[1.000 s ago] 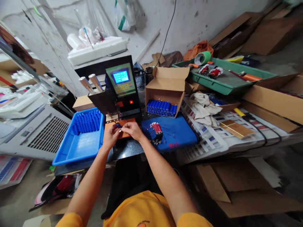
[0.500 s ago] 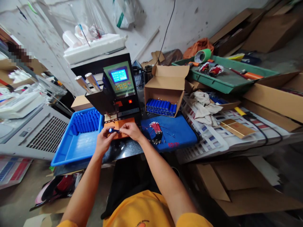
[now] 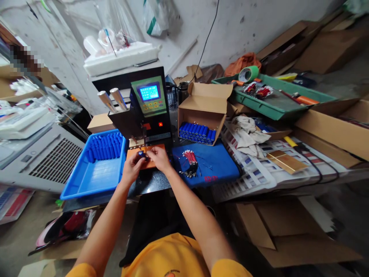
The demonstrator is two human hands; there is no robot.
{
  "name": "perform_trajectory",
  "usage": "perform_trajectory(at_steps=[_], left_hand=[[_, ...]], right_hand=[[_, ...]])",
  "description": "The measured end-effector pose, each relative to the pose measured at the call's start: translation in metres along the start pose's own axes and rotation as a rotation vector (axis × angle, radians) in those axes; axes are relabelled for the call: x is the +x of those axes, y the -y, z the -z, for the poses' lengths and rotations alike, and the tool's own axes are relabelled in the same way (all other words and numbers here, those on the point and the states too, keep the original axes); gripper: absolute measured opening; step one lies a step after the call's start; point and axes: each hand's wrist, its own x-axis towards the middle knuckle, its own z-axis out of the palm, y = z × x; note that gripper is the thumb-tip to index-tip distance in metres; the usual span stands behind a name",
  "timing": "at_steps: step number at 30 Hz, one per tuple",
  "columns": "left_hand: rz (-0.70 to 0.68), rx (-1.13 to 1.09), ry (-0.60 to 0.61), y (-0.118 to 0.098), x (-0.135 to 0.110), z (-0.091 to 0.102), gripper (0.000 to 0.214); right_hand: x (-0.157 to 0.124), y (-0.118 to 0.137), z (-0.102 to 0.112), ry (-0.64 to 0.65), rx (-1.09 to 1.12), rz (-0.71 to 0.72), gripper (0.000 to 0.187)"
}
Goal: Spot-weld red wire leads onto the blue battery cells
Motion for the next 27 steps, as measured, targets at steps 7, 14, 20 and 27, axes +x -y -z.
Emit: perform_trajectory(at_steps=[7,14,20,27], left_hand=[[-0.005,-0.018,0.021,0.002,0.006,-0.001,0.026],[-0.019,-0.006,0.011,0.01,0.008,-0.001,0.031],[-0.04,0.013,0.048,0.013,0.007,-0.002,0.034],[-0.075,0.043,0.075,0.013,0.007,-0.001,0.033]], right_hand=[[0.005,0.003,-0.003,-0.116,0.096,-0.087,0.028],[0.005,0.003,-0.002,-0.131,0.086,-0.116,0.025],[0.007,0.0,-0.005,-0.132,0.046,-0.062,0.026],[0.009,-0.001,-0.011,-0.091,0.027,-0.007,0.026]])
